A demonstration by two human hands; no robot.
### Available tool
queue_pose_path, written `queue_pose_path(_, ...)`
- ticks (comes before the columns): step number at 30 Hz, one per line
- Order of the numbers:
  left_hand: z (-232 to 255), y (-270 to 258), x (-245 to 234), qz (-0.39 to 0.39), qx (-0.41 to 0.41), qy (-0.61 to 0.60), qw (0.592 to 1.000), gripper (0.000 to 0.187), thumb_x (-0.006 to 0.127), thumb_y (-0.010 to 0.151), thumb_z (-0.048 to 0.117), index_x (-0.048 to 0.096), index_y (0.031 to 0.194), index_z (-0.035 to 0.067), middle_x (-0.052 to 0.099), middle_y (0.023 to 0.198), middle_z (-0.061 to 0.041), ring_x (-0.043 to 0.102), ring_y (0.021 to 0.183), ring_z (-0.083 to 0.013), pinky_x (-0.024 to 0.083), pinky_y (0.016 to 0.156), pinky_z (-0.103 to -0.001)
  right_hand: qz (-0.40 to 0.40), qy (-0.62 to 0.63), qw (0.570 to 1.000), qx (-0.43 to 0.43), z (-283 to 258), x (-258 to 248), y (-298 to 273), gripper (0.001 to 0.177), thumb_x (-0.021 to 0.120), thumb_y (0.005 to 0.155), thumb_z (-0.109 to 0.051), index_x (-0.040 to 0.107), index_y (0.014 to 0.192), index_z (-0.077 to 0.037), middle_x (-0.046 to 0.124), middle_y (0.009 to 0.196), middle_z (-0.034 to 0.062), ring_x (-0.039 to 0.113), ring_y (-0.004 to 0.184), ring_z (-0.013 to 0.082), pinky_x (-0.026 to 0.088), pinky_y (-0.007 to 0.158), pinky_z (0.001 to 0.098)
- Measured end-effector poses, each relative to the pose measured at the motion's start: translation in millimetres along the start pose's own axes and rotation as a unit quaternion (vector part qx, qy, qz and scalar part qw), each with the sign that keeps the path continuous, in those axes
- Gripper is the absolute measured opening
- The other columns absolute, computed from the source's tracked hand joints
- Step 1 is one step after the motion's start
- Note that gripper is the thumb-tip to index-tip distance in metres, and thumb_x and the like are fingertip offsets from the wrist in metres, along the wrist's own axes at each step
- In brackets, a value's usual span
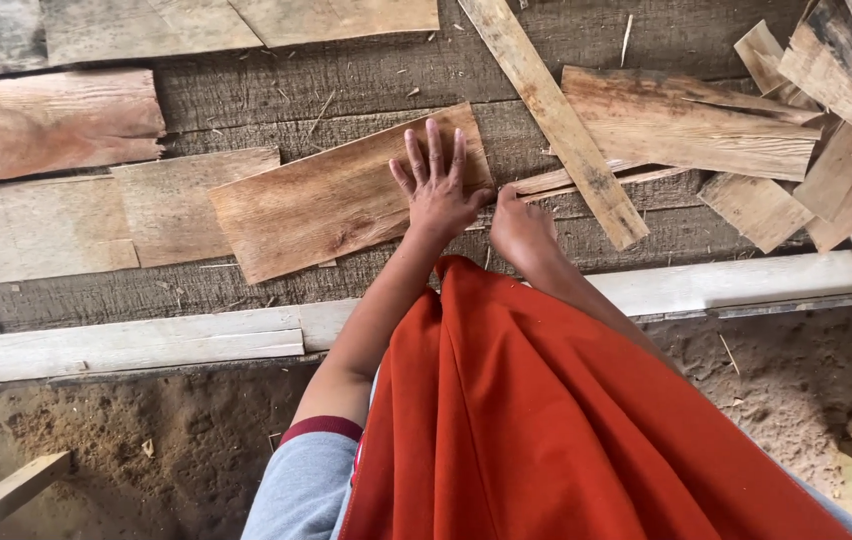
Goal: Cutting and trimming thin wood panels using scissors on a wooden workshop floor.
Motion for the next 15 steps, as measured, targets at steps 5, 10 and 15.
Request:
queue_pose_path(5, 1.5, -3.3, -3.7, -0.011, -0.009, -0.005, 1.0, 0.103, 0.065, 0.093, 0.064, 0.006, 0.168, 0.026, -0.021, 0.169, -0.015, -0.026, 0.15, -0.048, -0.013, 0.114, -0.075, 0.006, 0.017, 1.0, 0.001, 0.4, 3.7, -15.7, 0.027, 0.03, 0.098, -0.006, 0.049, 0.115, 0.001, 0.071, 0.089, 0.0314, 0.072, 0.094, 0.0499, 0.055, 0.087, 0.0621)
queue_pose_path(10, -1.2, -2.6, -3.6, -0.024, 0.008, -0.03, 0.999, 0.103, 0.065, 0.094, 0.063, 0.004, 0.168, 0.025, -0.023, 0.169, -0.015, -0.028, 0.15, -0.0486, -0.013, 0.113, -0.076, -0.002, 0.042, 0.999, 0.006, 20.1, 22.0, -12.1, 0.031, 0.03, 0.099, -0.006, 0.045, 0.124, 0.004, 0.07, 0.08, 0.0256, 0.074, 0.08, 0.0445, 0.058, 0.074, 0.0569)
queue_pose_path(15, -3.6, 1.9, -2.2, -0.045, 0.015, -0.03, 0.998, 0.113, 0.071, 0.087, 0.066, 0.005, 0.168, 0.023, -0.021, 0.169, -0.017, -0.026, 0.149, -0.0511, -0.011, 0.112, -0.079, 0.022, 0.053, 0.998, 0.021, 7.4, -13.9, -24.6, 0.029, 0.034, 0.107, -0.009, 0.048, 0.127, 0.004, 0.065, 0.072, 0.0174, 0.068, 0.061, 0.0302, 0.057, 0.058, 0.0384)
Point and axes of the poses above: each hand's wrist, its own y-axis towards the middle knuckle, its own x-axis out of the palm, z = x × y, the point moved 5 cm from there along y, towards the middle knuckle
